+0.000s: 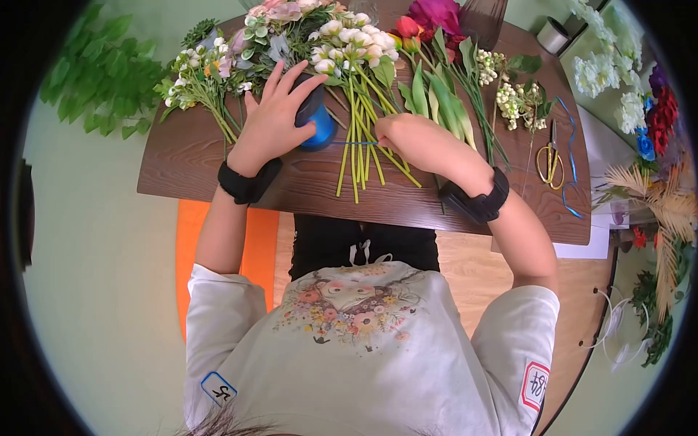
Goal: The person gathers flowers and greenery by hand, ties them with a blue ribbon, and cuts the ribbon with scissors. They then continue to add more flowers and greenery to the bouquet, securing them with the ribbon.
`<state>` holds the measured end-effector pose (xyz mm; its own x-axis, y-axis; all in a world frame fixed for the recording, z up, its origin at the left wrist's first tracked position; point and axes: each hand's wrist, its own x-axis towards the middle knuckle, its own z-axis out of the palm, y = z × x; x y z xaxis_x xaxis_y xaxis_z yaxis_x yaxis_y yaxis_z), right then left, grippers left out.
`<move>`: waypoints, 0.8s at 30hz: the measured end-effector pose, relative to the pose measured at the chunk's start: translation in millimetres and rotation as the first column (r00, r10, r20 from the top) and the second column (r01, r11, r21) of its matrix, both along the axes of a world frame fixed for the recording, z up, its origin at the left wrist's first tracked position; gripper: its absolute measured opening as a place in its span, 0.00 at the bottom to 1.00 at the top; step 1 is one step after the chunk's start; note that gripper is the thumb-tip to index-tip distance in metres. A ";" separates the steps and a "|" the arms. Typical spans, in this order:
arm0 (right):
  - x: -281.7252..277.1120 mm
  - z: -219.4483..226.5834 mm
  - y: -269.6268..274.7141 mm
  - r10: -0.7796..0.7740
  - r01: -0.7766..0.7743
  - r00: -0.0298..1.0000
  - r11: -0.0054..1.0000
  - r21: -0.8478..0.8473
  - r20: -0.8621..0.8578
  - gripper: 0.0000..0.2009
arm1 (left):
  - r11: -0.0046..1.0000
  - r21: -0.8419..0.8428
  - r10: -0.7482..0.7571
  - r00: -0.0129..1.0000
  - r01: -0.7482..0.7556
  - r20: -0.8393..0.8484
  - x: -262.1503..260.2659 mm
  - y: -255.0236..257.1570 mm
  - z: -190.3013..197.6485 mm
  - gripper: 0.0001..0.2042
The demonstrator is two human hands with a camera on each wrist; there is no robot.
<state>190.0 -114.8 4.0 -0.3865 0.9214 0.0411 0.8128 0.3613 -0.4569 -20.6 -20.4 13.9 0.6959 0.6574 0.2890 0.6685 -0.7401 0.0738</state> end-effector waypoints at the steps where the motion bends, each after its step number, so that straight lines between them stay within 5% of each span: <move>1: 2.4 -3.6 -2.2 -0.001 0.001 1.000 1.000 0.018 0.002 0.04 | 1.000 0.000 -0.004 1.000 0.004 0.001 1.2 0.2 -0.3 0.30; 16: 36.0 -0.7 -42.5 -0.057 0.061 0.997 0.996 -0.070 0.059 0.04 | 1.000 -0.014 0.021 0.999 -0.022 -0.034 11.5 0.1 0.3 0.31; 24: 49.8 3.9 -66.8 -0.095 0.123 0.986 0.971 -0.203 0.139 0.04 | 0.994 -0.056 -0.099 0.995 0.097 -0.029 21.7 0.9 0.9 0.33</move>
